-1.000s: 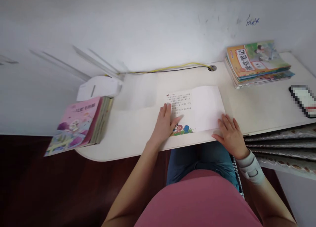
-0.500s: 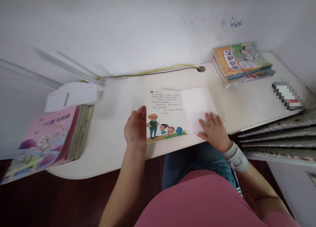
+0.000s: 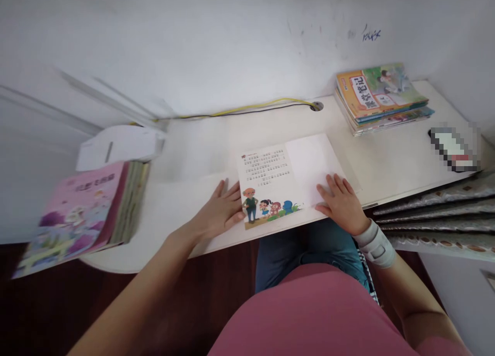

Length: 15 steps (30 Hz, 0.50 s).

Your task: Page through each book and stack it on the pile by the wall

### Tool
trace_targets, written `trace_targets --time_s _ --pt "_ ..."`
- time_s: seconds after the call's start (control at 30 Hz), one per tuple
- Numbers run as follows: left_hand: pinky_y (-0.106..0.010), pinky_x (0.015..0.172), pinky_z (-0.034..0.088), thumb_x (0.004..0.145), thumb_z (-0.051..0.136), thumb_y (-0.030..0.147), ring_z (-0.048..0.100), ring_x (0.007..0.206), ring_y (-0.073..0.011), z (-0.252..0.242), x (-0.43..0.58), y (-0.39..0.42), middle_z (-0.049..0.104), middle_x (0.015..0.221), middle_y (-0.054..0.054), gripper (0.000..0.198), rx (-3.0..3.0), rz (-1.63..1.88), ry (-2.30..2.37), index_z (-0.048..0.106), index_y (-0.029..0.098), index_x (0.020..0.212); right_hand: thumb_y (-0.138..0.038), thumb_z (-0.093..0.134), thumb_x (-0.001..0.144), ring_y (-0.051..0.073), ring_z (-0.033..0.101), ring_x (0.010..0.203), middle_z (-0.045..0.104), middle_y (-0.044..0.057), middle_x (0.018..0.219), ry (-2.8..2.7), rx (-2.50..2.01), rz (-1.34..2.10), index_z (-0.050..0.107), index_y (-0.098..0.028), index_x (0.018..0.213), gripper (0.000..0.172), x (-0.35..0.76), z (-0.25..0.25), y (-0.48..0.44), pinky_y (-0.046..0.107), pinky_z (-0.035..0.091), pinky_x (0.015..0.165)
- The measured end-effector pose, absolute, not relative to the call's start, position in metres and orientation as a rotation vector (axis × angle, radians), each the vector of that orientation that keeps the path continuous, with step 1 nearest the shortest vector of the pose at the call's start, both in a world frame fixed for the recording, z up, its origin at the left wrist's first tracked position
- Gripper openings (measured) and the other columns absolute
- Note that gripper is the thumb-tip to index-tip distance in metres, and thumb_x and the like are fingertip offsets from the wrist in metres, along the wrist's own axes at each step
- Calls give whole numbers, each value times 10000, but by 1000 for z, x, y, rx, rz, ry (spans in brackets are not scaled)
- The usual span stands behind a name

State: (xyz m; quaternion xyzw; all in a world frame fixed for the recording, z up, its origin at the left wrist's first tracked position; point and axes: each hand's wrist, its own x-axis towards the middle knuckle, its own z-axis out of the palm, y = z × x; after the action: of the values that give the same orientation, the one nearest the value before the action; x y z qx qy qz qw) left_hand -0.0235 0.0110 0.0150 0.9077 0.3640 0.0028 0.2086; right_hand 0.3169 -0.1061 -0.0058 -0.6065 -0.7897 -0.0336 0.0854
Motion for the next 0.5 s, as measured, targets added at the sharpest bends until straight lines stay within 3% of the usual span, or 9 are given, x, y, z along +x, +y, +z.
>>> trace_targets --time_s 0.13,0.23,0.3,0.4,0.5 --pt "-671 1123 76 865 297 693 283 1425 -348 21 -61 -1 525 1417 -110 679 2629 9 1300 582 252 1295 -503 440 932 329 365 1380 448 209 1450 -2355 -1796 -142 537 -176 1336 528 313 -6 -109 501 340 1077" --pt "-636 1136 171 895 340 632 369 1382 -353 32 -72 -18 607 1317 -135 583 2557 352 1589 674 222 1139 -490 457 928 342 404 1350 482 219 1417 -2326 -1813 -175 557 -168 1309 508 307 -4 -112 507 368 1049" --pt "-572 1137 265 931 323 569 381 1381 -324 39 -54 -30 573 1358 -143 560 2393 676 1693 642 190 1192 -462 450 937 346 435 1325 511 223 1386 -2300 -1820 -187 579 -158 1275 473 302 -2 -112 509 382 1032" --pt "-488 1147 300 968 269 511 322 1421 -239 38 7 -39 359 1537 -104 574 2176 881 1549 364 226 1457 -412 400 963 323 452 1315 526 217 1375 -2254 -1783 -172 577 -145 1263 439 294 0 -109 515 368 1044" --pt "-528 1165 211 919 352 598 115 1474 -295 21 60 -29 154 1595 -172 755 2219 681 1429 205 156 1514 -409 381 968 304 405 1356 480 218 1421 -2261 -1739 -136 512 -127 1331 479 289 -2 -106 509 337 1078"
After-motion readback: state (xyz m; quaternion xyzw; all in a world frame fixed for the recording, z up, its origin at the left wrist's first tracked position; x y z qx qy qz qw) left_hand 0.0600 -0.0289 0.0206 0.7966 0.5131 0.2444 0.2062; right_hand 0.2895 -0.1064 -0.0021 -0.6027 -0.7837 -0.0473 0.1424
